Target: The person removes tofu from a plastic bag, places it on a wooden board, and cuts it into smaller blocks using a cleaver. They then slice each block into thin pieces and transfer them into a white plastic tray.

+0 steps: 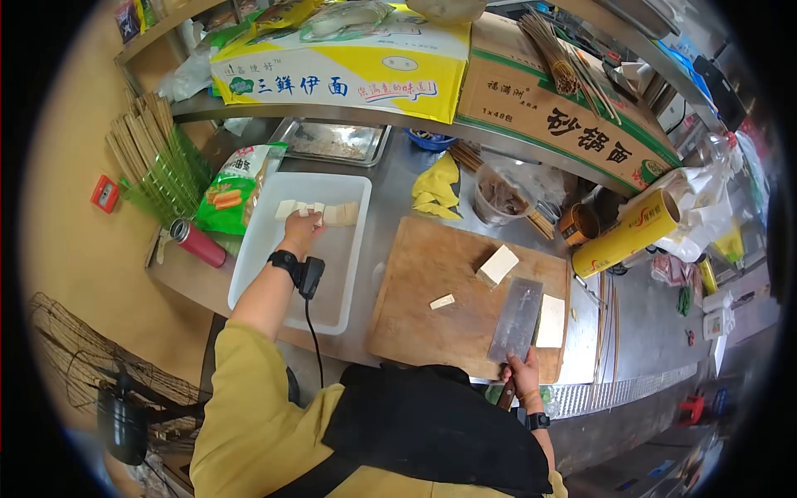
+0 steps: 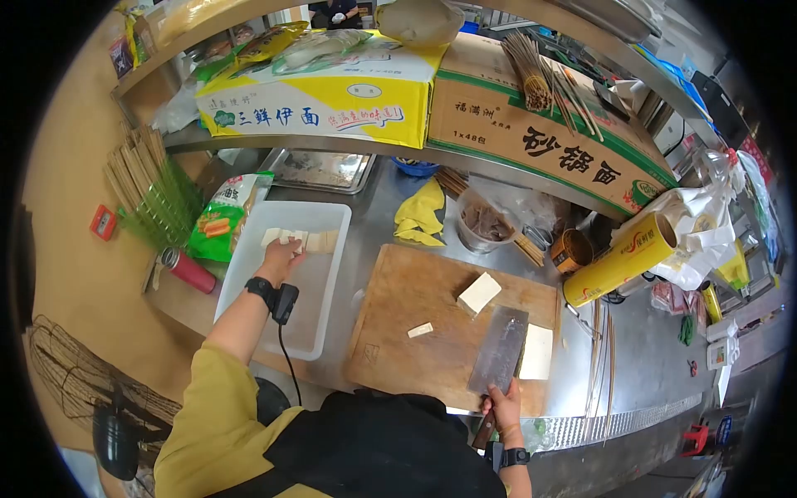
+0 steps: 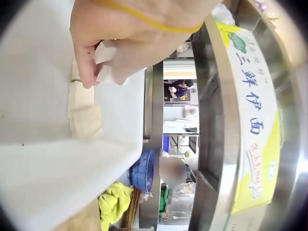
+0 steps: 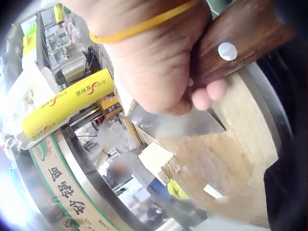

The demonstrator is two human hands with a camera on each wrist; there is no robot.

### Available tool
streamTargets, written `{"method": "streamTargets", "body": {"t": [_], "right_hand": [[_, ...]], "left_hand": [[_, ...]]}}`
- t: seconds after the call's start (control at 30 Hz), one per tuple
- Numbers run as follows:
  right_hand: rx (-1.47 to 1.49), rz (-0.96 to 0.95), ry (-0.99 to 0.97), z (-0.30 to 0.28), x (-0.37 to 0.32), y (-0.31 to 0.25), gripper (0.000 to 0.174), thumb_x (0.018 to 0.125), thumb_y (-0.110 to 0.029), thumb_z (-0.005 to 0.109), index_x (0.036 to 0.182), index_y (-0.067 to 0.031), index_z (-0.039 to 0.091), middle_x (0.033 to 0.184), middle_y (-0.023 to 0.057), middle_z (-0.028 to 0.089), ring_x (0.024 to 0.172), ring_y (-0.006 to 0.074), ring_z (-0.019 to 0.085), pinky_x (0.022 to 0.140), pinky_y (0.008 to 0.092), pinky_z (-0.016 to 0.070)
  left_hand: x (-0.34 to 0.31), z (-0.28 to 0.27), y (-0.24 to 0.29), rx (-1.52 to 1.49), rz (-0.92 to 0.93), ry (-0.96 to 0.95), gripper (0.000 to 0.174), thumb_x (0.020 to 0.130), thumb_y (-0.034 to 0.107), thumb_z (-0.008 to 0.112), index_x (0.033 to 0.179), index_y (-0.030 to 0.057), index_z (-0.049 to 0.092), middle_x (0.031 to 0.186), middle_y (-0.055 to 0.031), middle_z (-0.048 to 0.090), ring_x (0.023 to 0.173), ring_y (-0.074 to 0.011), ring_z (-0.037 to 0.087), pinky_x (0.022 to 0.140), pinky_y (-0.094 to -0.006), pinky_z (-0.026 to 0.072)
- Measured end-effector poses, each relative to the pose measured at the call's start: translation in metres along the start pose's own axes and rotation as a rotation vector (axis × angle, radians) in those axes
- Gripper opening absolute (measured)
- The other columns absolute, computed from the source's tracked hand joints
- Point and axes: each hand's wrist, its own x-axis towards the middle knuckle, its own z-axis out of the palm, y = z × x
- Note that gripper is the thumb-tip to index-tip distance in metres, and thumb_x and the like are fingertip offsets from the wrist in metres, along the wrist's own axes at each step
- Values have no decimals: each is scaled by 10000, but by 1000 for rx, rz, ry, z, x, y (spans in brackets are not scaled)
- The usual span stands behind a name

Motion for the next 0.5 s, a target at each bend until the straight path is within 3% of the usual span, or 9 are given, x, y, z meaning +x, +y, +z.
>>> {"method": "streamTargets", "body": {"t": [0.07,0.17,0.4,0.5], "right_hand": [[-7,2,16,2,0,-1,200,917,-27,552,1070,-61,428,721,53,544,432,120,492,371,270,436],[-35,9,43,3,-3,-1,221,911,-19,552,1099,-55,443,733,51,549,443,118,494,377,265,434],[-18,13,45,1,2,2,299,898,-28,576,1172,-40,456,770,41,567,432,115,490,373,256,430],[-52,10,50,1,1,1,284,904,-29,575,1159,-39,450,762,45,565,439,114,489,381,257,426]], "left_hand": [[20,3,1,61,-6,40,224,839,79,681,1020,22,562,964,-57,609,880,-204,630,691,-379,585],[59,6,-14,349,-7,-47,331,790,116,713,1065,-2,570,939,-105,640,879,-244,648,720,-380,570],[109,-8,-33,833,243,-28,414,793,187,659,1147,-19,602,1096,-237,649,1030,-370,629,904,-388,495],[63,-7,-17,960,603,-75,323,846,182,619,1112,-2,622,1070,-205,664,1006,-347,639,875,-378,499]]}}
